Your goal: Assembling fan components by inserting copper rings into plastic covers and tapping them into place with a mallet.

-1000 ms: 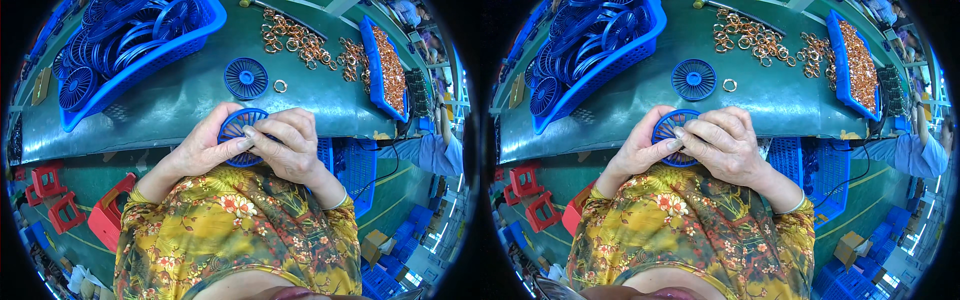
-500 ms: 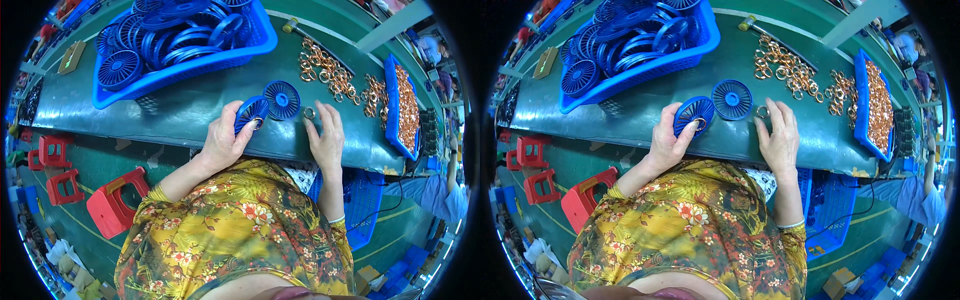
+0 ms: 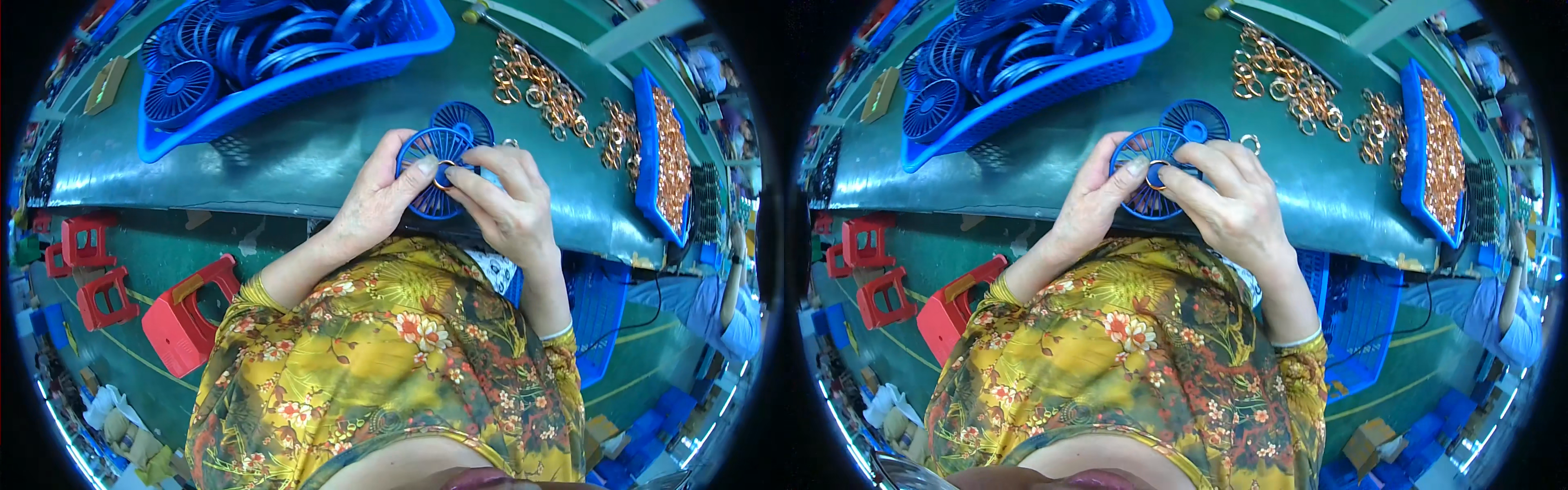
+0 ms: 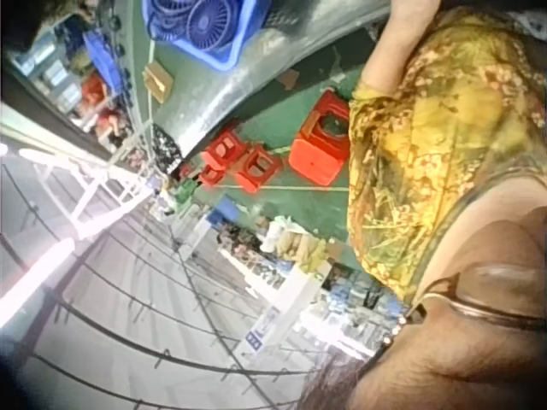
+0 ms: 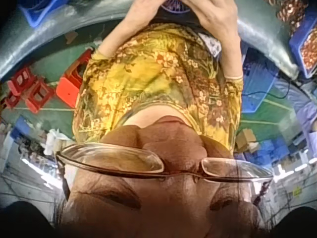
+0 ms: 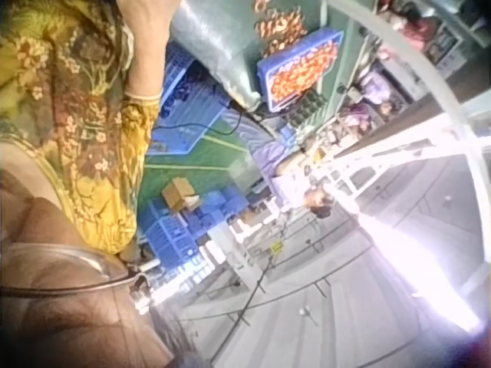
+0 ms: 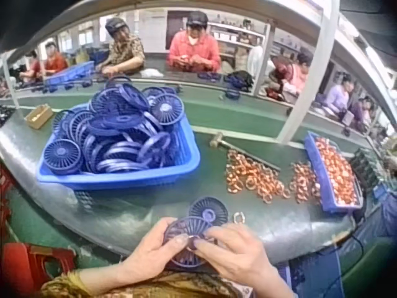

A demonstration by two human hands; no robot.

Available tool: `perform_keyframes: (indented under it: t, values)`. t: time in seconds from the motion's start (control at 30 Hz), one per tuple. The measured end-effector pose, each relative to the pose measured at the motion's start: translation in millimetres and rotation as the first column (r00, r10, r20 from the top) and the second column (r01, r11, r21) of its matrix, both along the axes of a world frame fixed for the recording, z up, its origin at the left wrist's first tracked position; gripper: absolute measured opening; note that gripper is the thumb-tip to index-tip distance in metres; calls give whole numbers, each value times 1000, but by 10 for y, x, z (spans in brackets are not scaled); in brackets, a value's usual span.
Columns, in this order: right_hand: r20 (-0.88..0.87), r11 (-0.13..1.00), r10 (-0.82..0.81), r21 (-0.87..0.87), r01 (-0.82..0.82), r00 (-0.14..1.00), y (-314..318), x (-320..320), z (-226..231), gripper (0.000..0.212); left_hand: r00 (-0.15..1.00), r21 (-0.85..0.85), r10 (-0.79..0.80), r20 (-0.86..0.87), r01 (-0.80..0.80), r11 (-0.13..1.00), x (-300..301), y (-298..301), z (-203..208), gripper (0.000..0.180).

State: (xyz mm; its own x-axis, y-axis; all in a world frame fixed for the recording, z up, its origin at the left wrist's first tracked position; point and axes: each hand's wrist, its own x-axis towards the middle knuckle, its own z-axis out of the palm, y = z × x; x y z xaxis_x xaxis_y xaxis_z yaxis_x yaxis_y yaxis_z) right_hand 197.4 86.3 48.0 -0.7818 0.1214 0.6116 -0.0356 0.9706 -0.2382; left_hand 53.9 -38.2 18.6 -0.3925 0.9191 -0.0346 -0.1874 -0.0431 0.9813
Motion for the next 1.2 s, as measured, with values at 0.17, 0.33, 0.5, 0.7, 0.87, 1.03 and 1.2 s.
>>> perform_keyframes:
  t: [0.17,0.33,0.5,0.7,0.87,1.03,1.2]
  values:
    - [-89,998,-13,-59,8,996,-60,16,-88,20,999,-18,-29,-35,28,999,19,-16,-54,36]
    - [-174,985,-109,-149,84,979,-203,86,-133,24,999,1,-26,-43,26,1000,106,-82,-33,31]
    - [-118,988,-133,-94,122,984,-245,51,-139,23,996,11,-6,-88,7,1000,139,-63,-44,30]
    - [76,973,-195,-113,203,978,-277,-5,-31,7,898,38,102,-429,-95,995,176,34,-8,34]
    - [-21,960,-220,-182,213,975,-305,-137,-93,6,822,102,234,-519,-213,972,143,-5,-137,33]
    - [-82,939,-268,-244,241,960,-444,-92,-134,12,795,154,257,-549,-206,966,225,-55,-101,31]
    - [-113,926,-250,-319,203,962,-517,-79,-158,13,823,176,256,-506,-192,965,222,-127,-109,30]
